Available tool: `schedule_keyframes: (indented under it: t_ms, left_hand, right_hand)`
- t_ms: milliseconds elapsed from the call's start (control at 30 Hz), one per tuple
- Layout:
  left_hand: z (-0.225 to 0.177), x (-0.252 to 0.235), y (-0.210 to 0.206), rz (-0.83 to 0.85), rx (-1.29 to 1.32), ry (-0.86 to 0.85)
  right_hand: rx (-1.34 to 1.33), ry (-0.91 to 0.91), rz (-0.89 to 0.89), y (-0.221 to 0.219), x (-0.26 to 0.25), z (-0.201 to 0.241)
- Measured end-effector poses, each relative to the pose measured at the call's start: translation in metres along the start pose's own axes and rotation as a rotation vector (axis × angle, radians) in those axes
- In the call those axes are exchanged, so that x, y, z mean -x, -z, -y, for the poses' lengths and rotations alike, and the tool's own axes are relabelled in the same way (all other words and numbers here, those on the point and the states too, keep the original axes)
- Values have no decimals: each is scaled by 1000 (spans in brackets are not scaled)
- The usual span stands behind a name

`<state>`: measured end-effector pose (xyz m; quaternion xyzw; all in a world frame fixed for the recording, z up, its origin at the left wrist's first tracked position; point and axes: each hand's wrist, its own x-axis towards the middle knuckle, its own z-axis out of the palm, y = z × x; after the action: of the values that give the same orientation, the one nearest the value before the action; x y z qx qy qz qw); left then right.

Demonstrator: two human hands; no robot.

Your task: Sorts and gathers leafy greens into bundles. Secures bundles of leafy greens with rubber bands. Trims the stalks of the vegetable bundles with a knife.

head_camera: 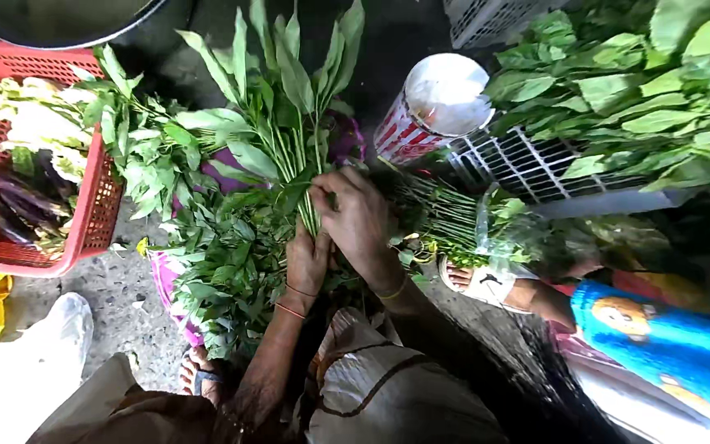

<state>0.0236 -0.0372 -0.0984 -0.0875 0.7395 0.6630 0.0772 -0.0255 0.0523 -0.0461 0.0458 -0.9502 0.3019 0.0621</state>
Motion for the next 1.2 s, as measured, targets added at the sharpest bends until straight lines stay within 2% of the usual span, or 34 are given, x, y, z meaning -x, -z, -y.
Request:
schedule_keyframes:
  t_ms: [167,267,333,433,500,567,600,633,700,767,800,900,967,1033,1133,1200]
  left_hand:
    - [-3,-7,7,70,328,142]
    - [-7,-11,13,71,499,196]
    - [-7,-14,18,24,579,222]
    - [-5,-19,31,-60,564,205]
    - [-6,-23,39,-121,603,157]
    - [-9,-25,42,-175,649,83]
    - [-9,-26,42,-189,612,57]
    - [-8,-25,39,-190,543,50]
    - [0,-22,28,-161,406,101]
    - [14,-12,13,-77,330,179]
    - [20,-8,3,-48,313,215]
    - [32,5,-16,-39,317,328]
    - [37,6,-13,-69,307,336]
    - [35,-2,-1,-118,273,309]
    - [32,-15,24,-233,259,150]
    - [29,-23,37,-374,157,63]
  right_hand:
    - [-706,-157,-15,2,18,-20]
    - [-875,-206,-53,6,32,-36]
    - [-847,-245,-42,16,36,-47]
    - [-731,-317,-61,35,43,-70]
    - [-404,-340,-68,46,49,-97]
    - [3,-404,17,49,54,-123]
    - [107,-468,81,46,56,-129]
    - [100,-498,115,41,58,-130]
    - [-189,-514,182,27,63,-107]
    - [-591,-586,407,8,67,-74]
    - [-688,-603,487,-1,66,-58]
    - [-574,-532,595,-19,67,-29]
    - [-493,-505,622,-16,67,-36]
    - [-396,-487,445,-20,64,-64]
    - [-156,-386,132,-38,47,-111]
    - [41,-341,83,-52,22,-128]
